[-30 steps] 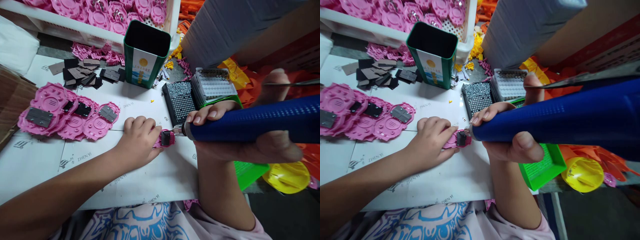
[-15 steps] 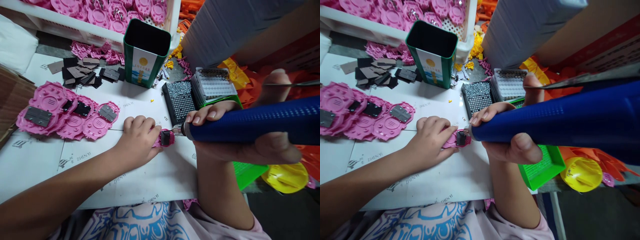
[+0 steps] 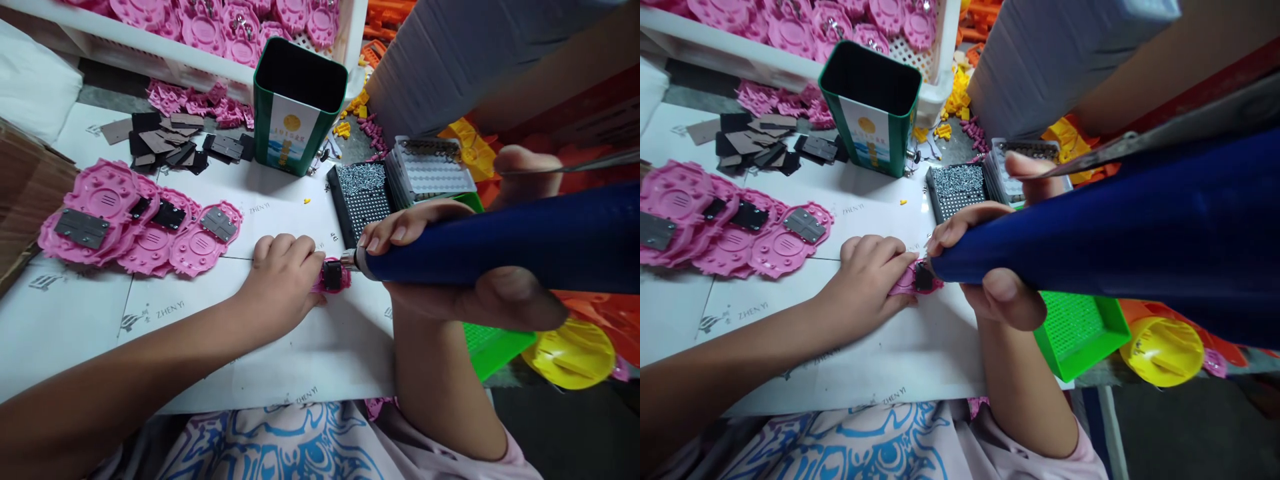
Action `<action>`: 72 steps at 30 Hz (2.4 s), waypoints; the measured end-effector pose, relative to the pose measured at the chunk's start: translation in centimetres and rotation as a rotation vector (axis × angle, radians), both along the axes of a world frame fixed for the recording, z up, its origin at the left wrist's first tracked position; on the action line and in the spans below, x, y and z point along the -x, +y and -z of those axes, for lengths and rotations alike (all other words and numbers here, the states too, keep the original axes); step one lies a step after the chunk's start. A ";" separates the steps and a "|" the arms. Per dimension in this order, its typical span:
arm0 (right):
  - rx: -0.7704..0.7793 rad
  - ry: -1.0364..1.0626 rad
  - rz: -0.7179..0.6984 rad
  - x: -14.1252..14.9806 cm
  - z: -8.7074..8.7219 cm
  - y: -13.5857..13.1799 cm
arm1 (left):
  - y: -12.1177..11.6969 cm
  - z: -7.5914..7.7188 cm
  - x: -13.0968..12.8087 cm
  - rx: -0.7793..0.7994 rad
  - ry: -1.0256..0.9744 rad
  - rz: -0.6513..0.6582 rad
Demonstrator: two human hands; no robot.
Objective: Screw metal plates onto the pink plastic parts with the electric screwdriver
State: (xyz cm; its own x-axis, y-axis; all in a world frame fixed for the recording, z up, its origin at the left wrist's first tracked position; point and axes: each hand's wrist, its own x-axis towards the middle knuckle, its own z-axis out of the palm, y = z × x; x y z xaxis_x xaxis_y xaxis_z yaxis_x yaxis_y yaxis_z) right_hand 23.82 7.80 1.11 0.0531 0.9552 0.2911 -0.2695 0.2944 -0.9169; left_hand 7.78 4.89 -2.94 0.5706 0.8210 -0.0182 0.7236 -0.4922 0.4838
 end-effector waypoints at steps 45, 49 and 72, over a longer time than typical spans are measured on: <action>-0.123 -0.036 0.292 -3.3 0.6 2.4 | 0.6 0.8 0.9 -0.071 0.009 0.025; -0.138 0.012 0.330 -2.8 0.6 2.4 | 0.5 0.9 0.9 -0.086 0.010 0.031; -0.084 0.095 -0.024 -1.3 -0.3 -0.4 | 0.4 0.5 0.8 -0.156 0.001 -0.133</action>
State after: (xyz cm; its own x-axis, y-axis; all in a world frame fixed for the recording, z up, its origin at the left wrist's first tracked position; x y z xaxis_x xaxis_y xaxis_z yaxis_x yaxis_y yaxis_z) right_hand 25.09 7.37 1.40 0.0617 0.9289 0.3651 -0.3623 0.3617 -0.8590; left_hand 7.01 5.34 -3.47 0.4568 0.8821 0.1149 0.7877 -0.4611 0.4086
